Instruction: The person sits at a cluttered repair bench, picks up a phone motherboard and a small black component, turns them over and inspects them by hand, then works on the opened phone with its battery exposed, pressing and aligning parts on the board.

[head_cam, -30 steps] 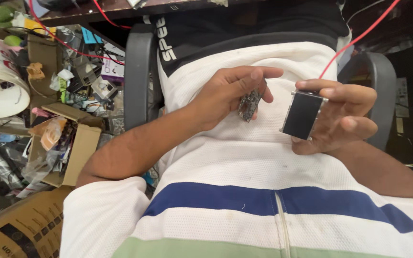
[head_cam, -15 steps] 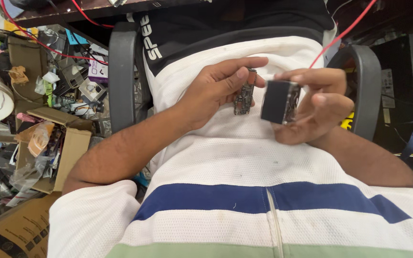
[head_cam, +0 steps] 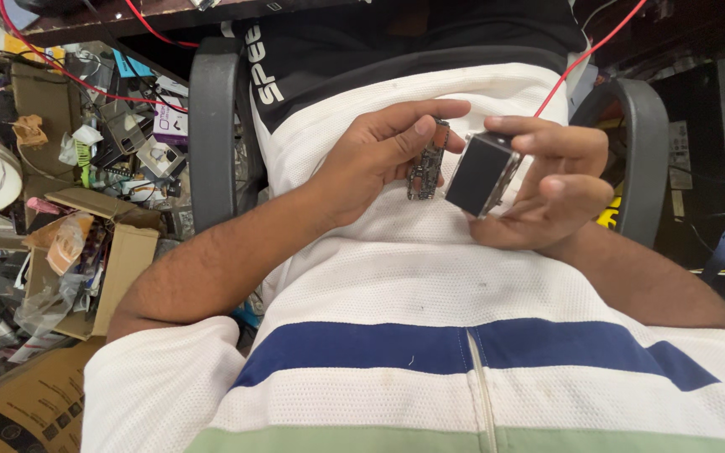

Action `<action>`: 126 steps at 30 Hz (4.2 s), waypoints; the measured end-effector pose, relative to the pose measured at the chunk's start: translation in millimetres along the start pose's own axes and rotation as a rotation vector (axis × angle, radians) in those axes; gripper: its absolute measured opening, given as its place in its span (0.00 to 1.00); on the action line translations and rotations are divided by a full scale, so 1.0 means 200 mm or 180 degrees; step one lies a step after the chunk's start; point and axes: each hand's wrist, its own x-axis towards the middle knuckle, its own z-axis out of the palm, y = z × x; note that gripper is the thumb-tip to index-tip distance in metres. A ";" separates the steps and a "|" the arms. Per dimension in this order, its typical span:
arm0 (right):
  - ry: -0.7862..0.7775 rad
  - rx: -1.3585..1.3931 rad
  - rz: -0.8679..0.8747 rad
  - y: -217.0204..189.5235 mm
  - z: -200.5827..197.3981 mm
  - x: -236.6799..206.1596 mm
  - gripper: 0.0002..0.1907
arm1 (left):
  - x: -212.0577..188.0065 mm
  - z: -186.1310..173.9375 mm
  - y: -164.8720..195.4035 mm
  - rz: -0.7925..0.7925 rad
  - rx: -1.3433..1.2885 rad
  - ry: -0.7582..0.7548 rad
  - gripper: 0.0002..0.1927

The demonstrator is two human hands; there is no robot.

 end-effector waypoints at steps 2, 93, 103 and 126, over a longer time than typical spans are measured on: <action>0.0067 0.0051 0.0015 0.01 0.00 0.00 0.47 | -0.01 0.00 0.01 0.0047 0.0073 -0.0028 0.23; -0.0201 -0.0093 -0.0740 0.15 -0.07 0.01 0.53 | 0.02 0.01 0.02 0.0100 0.0166 0.0218 0.25; -0.0338 0.0120 -0.0876 0.14 -0.06 0.05 0.53 | 0.00 0.00 0.02 0.0280 0.0274 0.0116 0.33; -0.0531 0.0081 -0.0761 0.09 -0.11 0.05 0.56 | -0.01 -0.04 0.01 0.0303 0.0095 0.0195 0.35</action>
